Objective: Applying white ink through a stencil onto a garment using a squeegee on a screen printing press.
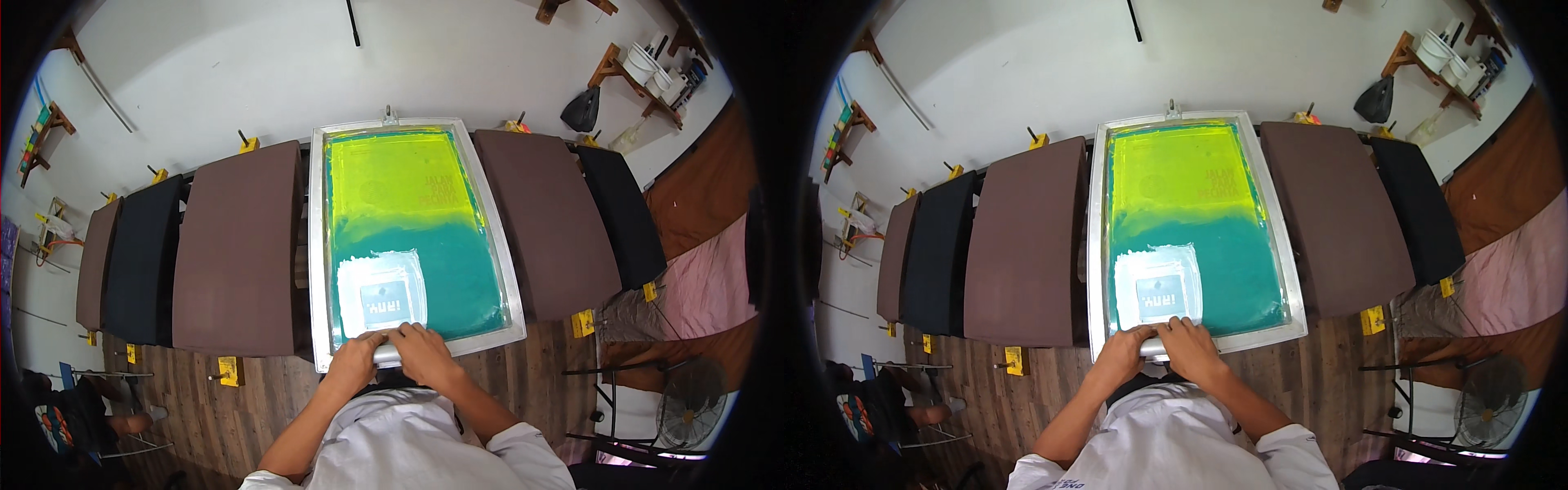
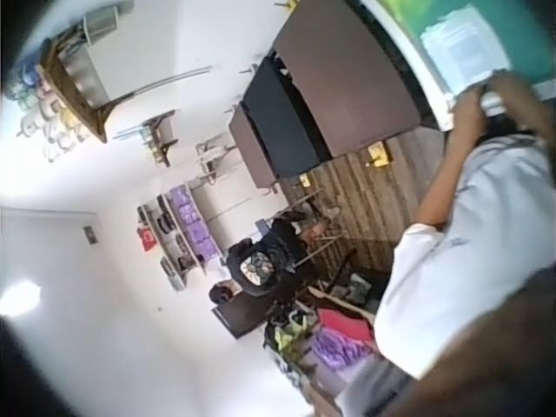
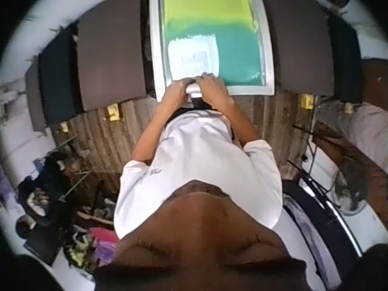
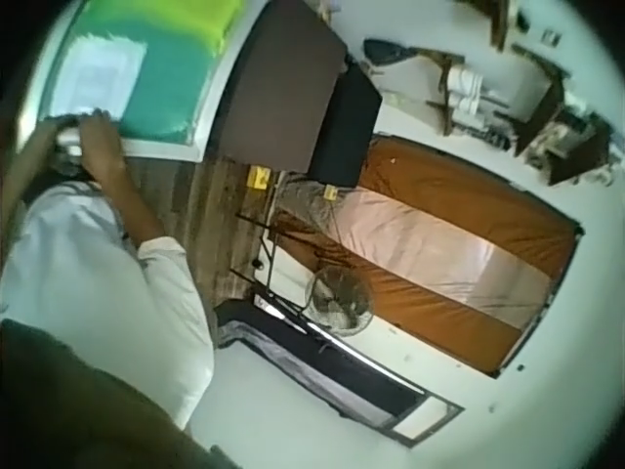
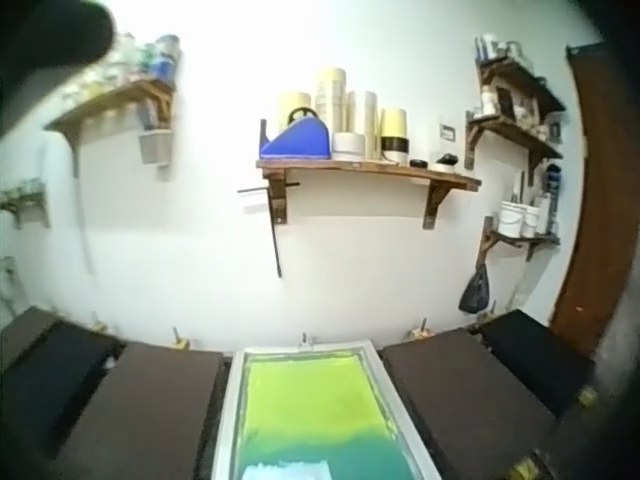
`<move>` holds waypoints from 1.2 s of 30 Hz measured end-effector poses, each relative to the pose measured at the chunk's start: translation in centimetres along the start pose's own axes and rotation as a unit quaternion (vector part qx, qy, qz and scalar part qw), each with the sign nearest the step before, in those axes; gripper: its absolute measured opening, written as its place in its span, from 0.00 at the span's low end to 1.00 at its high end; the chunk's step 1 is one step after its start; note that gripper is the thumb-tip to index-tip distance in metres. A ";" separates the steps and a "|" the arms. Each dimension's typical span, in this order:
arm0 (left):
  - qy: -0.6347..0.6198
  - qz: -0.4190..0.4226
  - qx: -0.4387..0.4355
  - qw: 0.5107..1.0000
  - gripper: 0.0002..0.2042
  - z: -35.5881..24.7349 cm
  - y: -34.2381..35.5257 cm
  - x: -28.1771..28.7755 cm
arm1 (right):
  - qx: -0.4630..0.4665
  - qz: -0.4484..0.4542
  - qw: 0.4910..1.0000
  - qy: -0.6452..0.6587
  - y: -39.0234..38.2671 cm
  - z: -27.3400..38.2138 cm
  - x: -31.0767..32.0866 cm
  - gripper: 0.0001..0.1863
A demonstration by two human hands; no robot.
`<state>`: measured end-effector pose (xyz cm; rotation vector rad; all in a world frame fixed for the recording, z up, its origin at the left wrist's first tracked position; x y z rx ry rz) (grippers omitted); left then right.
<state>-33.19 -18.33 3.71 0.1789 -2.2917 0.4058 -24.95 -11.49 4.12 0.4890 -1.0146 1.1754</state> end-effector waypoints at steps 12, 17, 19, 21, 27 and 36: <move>-0.008 -0.076 -0.037 0.996 0.24 2.8 7.3 3.0 | -0.010 -0.021 1.000 0.002 8.3 -3.8 2.2 0.16; 0.039 -0.088 -0.065 0.993 0.27 1.5 1.9 0.0 | -0.023 -0.081 0.995 0.049 2.3 -1.3 0.2 0.23; 0.042 -0.063 -0.074 0.994 0.28 0.8 0.0 -0.8 | -0.015 -0.102 0.993 0.060 0.1 -0.4 -0.3 0.25; 0.045 -0.057 -0.084 0.994 0.27 0.2 -0.6 -0.6 | -0.027 -0.066 0.995 0.065 -0.2 -0.3 -0.2 0.25; -0.033 -0.025 -0.014 0.999 0.22 1.5 5.0 2.8 | -0.056 -0.027 0.997 0.044 4.7 -2.2 2.7 0.22; 0.028 -0.072 -0.081 0.994 0.29 1.9 2.4 -0.8 | -0.038 -0.070 0.996 0.029 1.8 -1.6 0.3 0.25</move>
Point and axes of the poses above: each hand's wrist, its own y-axis towards the middle knuckle, its own x-axis out of the back of the hand, z = x × y, the point moved 8 cm from there along y, towards the middle knuckle, and after that the axes turned 4 degrees about y, right-handed, at the moved point
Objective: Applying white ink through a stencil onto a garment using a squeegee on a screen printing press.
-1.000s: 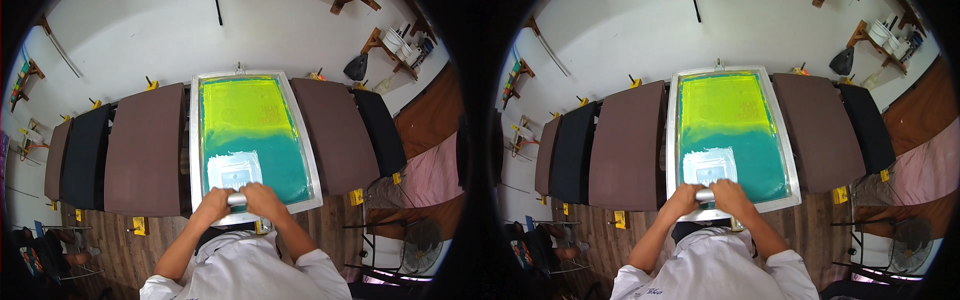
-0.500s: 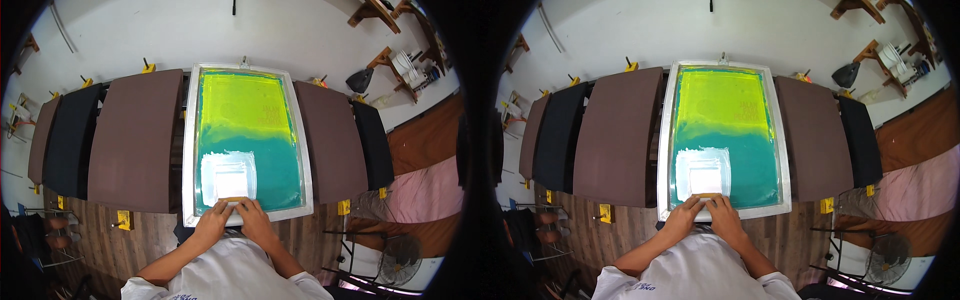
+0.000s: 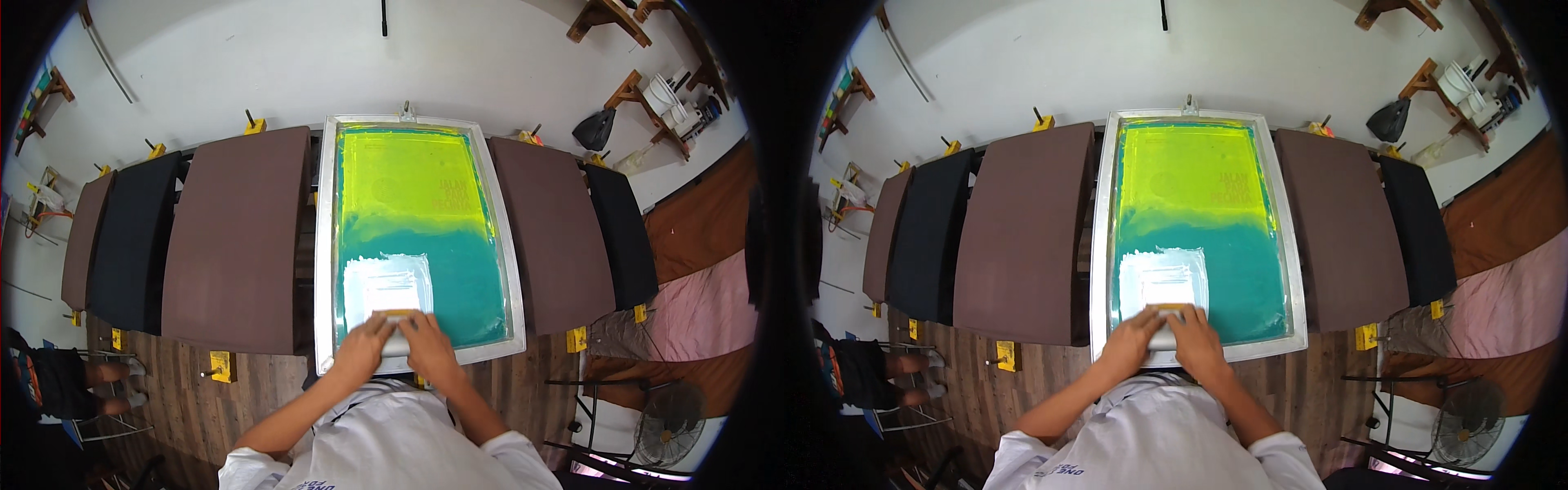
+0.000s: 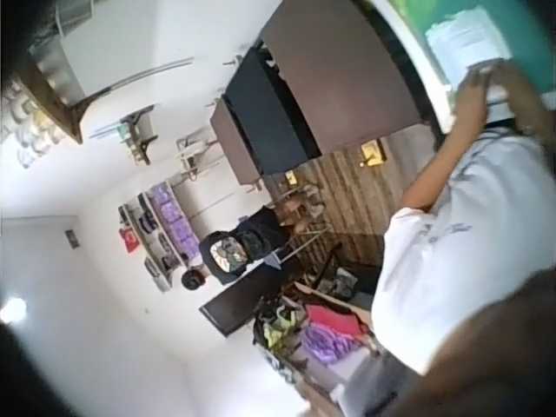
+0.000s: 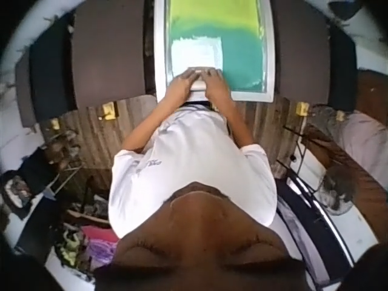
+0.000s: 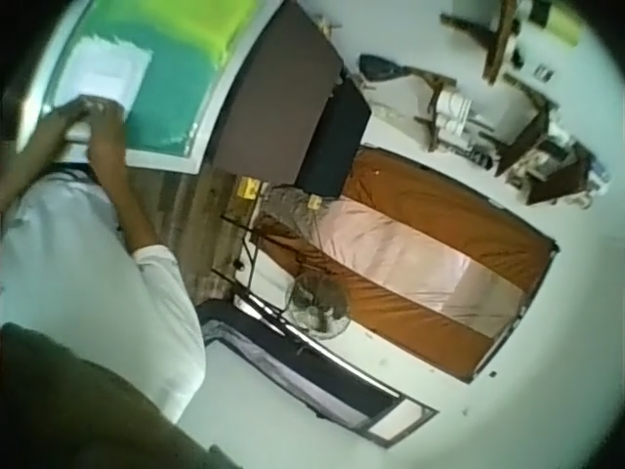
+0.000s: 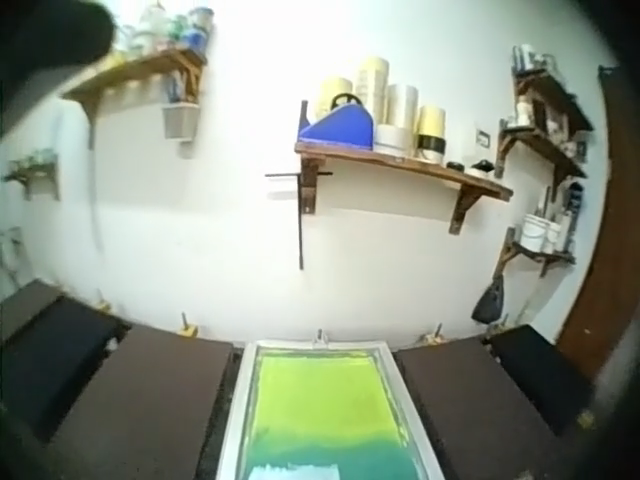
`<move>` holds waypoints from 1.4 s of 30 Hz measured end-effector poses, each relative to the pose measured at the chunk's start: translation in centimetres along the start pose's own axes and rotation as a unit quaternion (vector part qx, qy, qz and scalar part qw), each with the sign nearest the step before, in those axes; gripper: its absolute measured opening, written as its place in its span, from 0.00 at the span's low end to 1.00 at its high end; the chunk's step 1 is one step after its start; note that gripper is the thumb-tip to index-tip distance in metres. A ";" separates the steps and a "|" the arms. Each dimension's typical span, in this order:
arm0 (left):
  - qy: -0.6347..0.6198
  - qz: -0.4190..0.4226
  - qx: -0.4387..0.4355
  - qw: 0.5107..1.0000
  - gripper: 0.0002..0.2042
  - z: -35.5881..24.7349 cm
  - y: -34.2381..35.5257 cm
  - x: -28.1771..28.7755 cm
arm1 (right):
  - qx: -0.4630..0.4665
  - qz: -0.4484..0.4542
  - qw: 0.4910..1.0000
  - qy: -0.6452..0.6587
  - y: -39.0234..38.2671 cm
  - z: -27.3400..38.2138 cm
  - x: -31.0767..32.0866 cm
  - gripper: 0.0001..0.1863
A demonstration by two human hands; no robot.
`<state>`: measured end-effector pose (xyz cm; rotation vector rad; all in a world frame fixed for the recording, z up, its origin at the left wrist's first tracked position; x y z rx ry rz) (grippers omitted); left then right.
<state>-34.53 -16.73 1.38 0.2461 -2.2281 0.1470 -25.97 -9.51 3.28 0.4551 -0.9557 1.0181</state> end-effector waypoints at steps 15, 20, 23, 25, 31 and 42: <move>-0.006 0.079 0.032 0.996 0.23 4.7 7.2 5.3 | -0.018 0.109 0.994 -0.011 10.7 -0.5 1.0 0.17; -0.040 0.084 0.062 0.994 0.27 2.5 2.6 3.1 | -0.004 0.035 0.999 0.021 4.9 -0.1 -0.2 0.21; -0.059 0.088 0.067 0.992 0.24 0.3 -0.2 2.3 | -0.026 0.060 0.997 0.036 1.5 0.6 -0.3 0.21; -0.068 0.087 0.053 0.992 0.25 -0.6 -0.6 2.4 | -0.021 0.064 0.997 0.039 0.9 0.8 0.2 0.21; -0.081 0.004 -0.047 0.996 0.28 0.1 3.2 3.9 | -0.022 -0.007 0.994 -0.108 3.0 2.2 3.0 0.15; -0.018 0.032 0.000 0.999 0.32 1.3 -0.2 3.3 | 0.062 -0.008 0.997 -0.043 2.0 3.1 -0.2 0.22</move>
Point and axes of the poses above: each hand's wrist, its own y-axis towards the middle knuckle, its own x-axis out of the back of the hand, z = x × y, the point moved 8 cm from there along y, towards the middle knuckle, and after that the axes turned 4 degrees about y, right-handed, at the moved point
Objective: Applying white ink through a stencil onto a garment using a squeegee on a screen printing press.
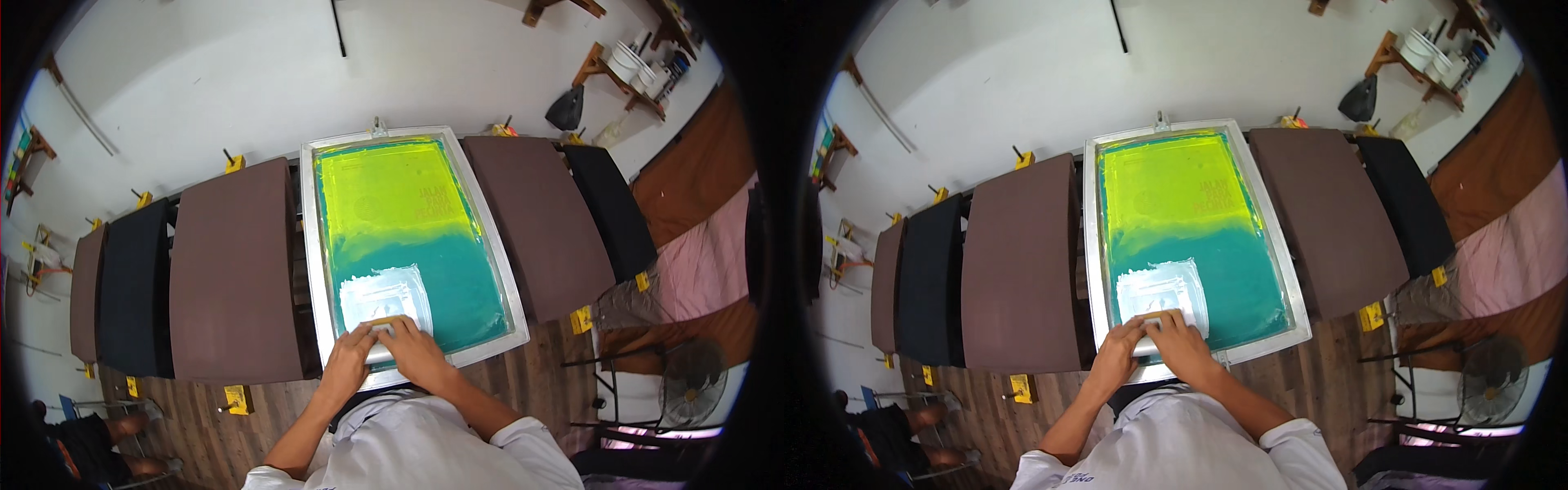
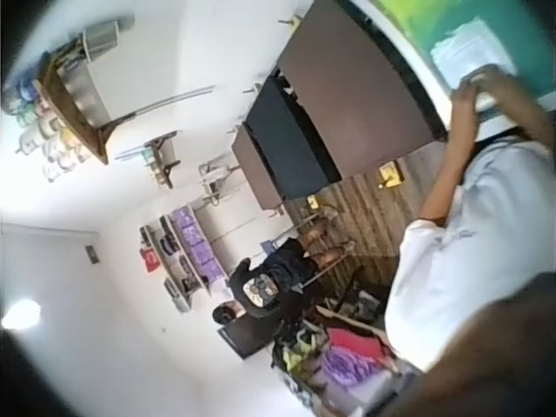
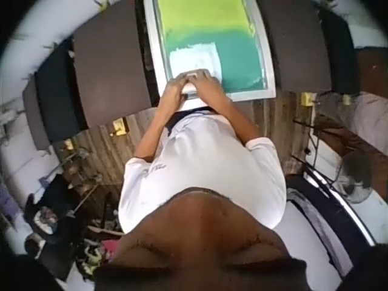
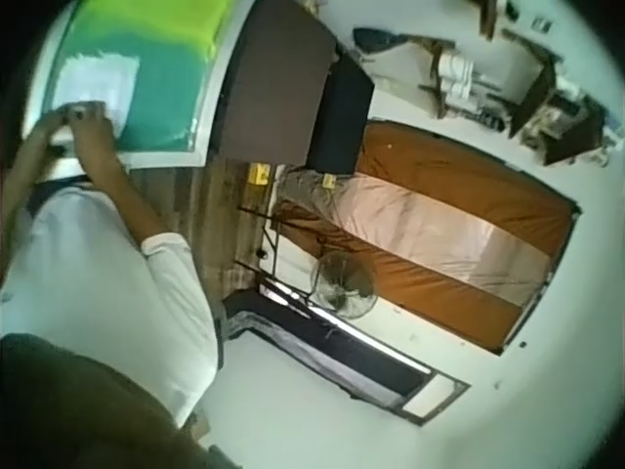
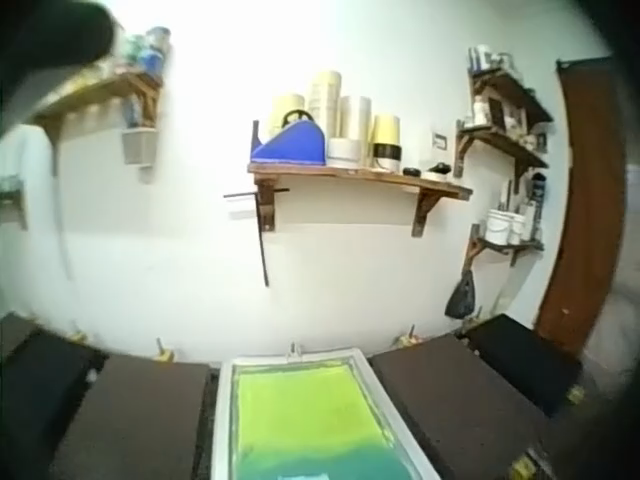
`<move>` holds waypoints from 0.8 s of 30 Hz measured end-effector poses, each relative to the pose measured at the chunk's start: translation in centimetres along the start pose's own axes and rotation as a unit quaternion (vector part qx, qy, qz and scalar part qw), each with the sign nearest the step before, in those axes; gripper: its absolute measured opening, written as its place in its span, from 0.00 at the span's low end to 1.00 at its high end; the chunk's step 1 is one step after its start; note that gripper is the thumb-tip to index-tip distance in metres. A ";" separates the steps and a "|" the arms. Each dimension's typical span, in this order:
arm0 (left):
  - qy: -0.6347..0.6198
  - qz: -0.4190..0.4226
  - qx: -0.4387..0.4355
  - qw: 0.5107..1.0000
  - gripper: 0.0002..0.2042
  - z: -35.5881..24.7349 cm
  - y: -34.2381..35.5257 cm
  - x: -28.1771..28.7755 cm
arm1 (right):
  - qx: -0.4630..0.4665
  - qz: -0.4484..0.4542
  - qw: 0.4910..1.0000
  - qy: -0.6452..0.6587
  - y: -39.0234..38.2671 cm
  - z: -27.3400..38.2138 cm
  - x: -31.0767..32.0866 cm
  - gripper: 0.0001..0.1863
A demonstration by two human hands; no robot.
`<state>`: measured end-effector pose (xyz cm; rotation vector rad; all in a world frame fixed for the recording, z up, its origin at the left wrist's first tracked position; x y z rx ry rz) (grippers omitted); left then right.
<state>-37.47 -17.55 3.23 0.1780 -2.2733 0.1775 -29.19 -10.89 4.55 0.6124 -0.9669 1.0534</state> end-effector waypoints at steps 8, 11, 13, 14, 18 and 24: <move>0.172 -0.053 -0.067 0.981 0.25 -0.4 0.5 -2.3 | 0.018 -0.070 0.996 0.048 -1.2 -2.9 -2.3 0.28; 0.132 0.013 -0.049 0.990 0.30 -1.6 -0.9 -2.9 | -0.002 -0.026 0.998 0.059 -2.8 -2.3 -1.6 0.29; 0.117 0.012 -0.047 0.992 0.32 -2.1 -0.7 -2.3 | -0.005 0.007 0.997 0.074 -3.1 -1.7 -0.6 0.28; 0.092 0.024 -0.041 0.995 0.32 -2.0 -0.1 -1.8 | 0.002 -0.008 0.997 0.073 -2.6 -1.9 -0.3 0.28; 0.081 -0.014 -0.045 0.996 0.33 0.8 3.5 -1.4 | -0.008 -0.038 0.999 0.013 0.9 -3.2 0.5 0.27; 0.041 -0.035 -0.031 0.998 0.33 0.9 2.5 -1.7 | -0.039 -0.010 0.999 0.029 0.7 -3.3 -0.9 0.23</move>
Point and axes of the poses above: each hand's wrist, its own y-axis towards the middle knuckle, its own x-axis out of the back of the hand, z = x × y, the point moved 8 cm from there along y, towards the middle knuckle, and after that the axes turned 4 degrees about y, right-handed, at the moved point
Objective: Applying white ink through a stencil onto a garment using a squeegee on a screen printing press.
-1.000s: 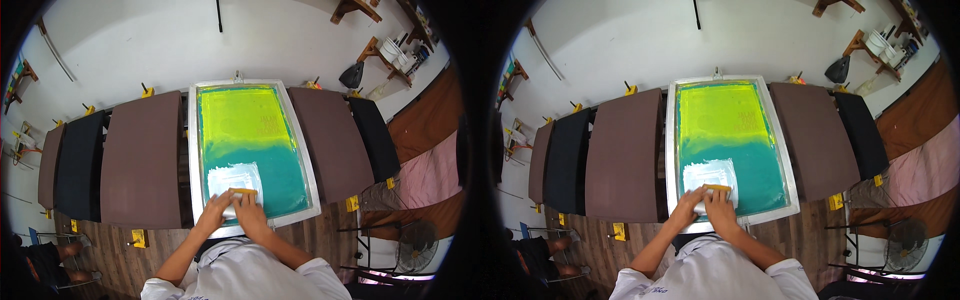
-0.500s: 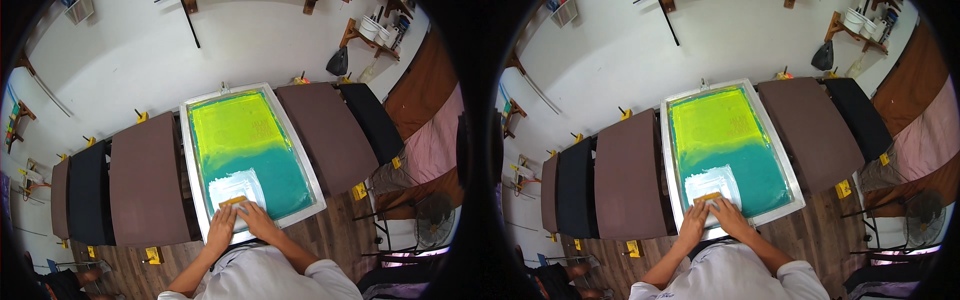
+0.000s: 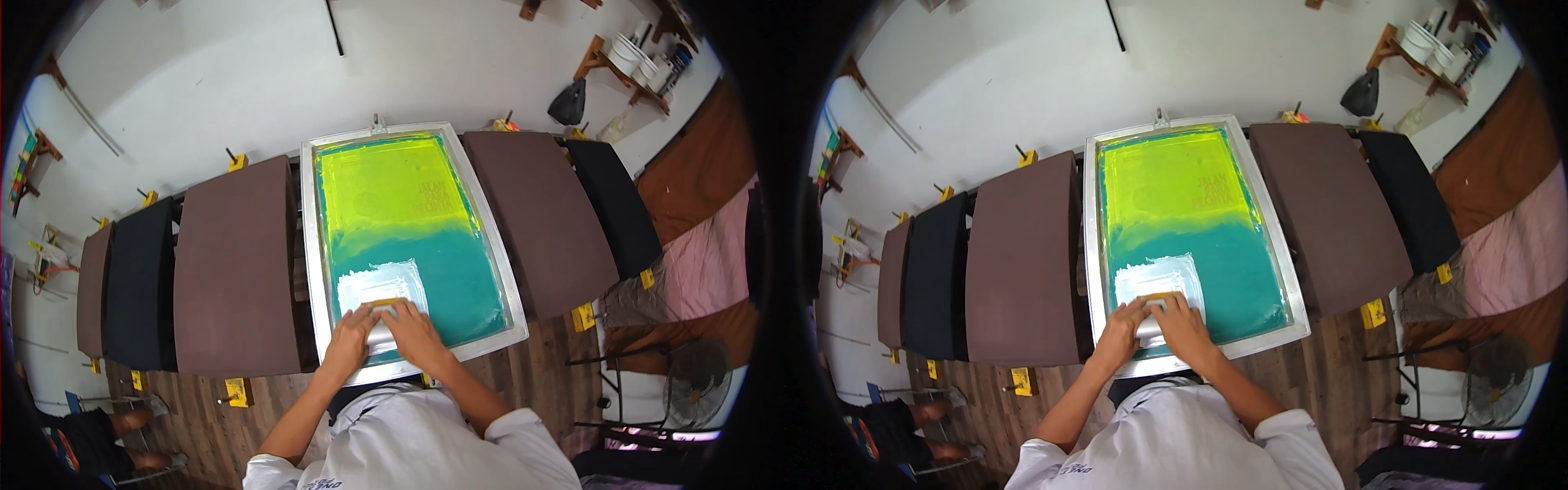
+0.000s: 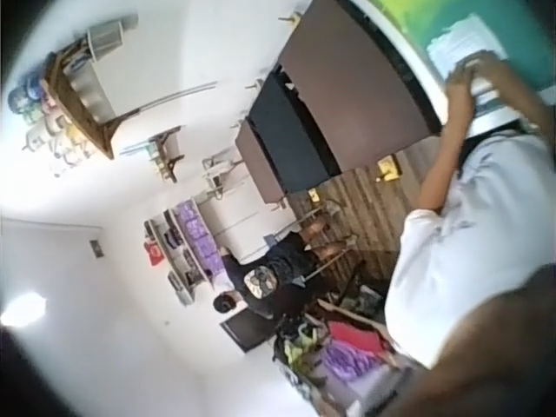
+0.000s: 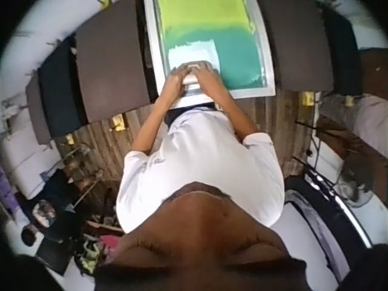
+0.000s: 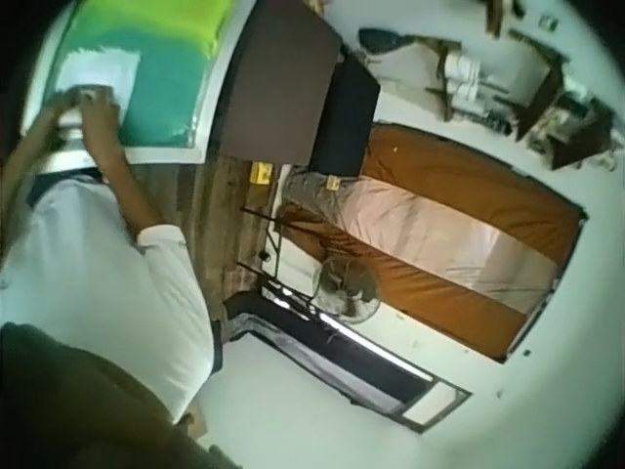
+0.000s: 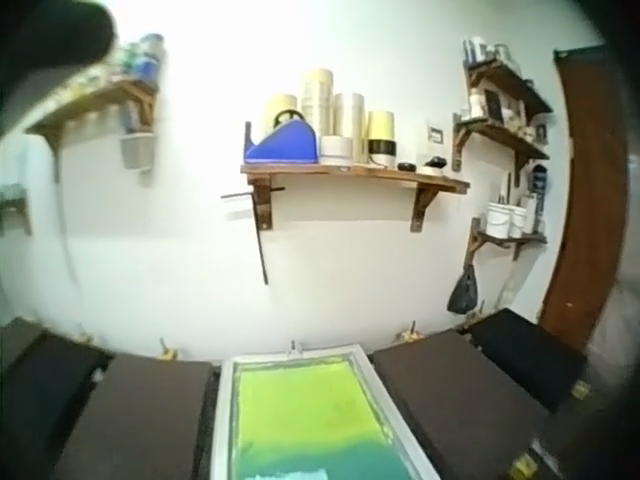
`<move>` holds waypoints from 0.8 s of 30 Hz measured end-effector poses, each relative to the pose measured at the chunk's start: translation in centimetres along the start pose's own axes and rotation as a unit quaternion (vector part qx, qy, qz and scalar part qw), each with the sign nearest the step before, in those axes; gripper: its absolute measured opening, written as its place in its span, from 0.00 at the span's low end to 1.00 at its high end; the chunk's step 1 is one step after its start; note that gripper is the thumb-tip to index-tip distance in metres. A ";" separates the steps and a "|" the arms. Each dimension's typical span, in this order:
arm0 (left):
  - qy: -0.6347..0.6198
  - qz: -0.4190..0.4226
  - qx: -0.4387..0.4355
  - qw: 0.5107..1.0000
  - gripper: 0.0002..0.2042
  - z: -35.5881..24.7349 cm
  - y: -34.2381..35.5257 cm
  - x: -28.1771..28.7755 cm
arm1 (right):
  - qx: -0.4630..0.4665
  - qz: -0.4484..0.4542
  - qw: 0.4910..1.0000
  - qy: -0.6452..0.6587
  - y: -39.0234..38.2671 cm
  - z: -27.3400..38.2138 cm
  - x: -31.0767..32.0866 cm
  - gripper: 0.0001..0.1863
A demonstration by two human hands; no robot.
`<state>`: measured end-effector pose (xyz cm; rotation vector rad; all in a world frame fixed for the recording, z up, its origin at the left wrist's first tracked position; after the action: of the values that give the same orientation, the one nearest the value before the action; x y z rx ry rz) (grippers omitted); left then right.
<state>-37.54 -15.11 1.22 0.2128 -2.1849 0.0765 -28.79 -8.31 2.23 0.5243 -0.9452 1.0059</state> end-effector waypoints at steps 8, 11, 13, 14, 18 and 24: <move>-0.051 0.046 0.028 0.997 0.29 -3.7 -3.6 0.9 | 0.005 0.078 0.997 0.012 -4.4 1.6 0.3 0.24; -0.048 -0.022 0.012 0.999 0.26 -2.4 -0.9 2.4 | -0.012 0.070 0.997 0.015 -1.1 1.0 1.9 0.25; -0.053 -0.027 0.034 0.998 0.25 -1.2 1.3 3.2 | 0.006 0.028 0.999 0.030 1.5 0.3 2.7 0.23; -0.044 -0.049 0.034 0.997 0.24 -0.3 2.2 2.8 | -0.003 0.031 0.999 0.023 2.4 -0.6 2.3 0.23; -0.043 -0.019 0.024 0.999 0.25 0.0 2.0 0.8 | 0.008 0.017 1.000 0.010 1.9 -1.8 0.9 0.27; 0.033 -0.011 -0.017 0.999 0.25 -3.5 -4.0 -1.7 | -0.022 0.035 0.999 0.022 -4.6 0.1 0.4 0.35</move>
<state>-33.04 -18.38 1.77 0.2133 -2.1169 0.0332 -24.72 -10.33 2.81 0.4338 -0.9500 1.0539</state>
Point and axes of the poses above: each hand's wrist, its own y-axis towards the middle knuckle, its own x-axis out of the back of the hand, z = x × y, the point moved 8 cm from there along y, towards the middle knuckle, and after that the axes turned 4 degrees about y, right-handed, at the moved point
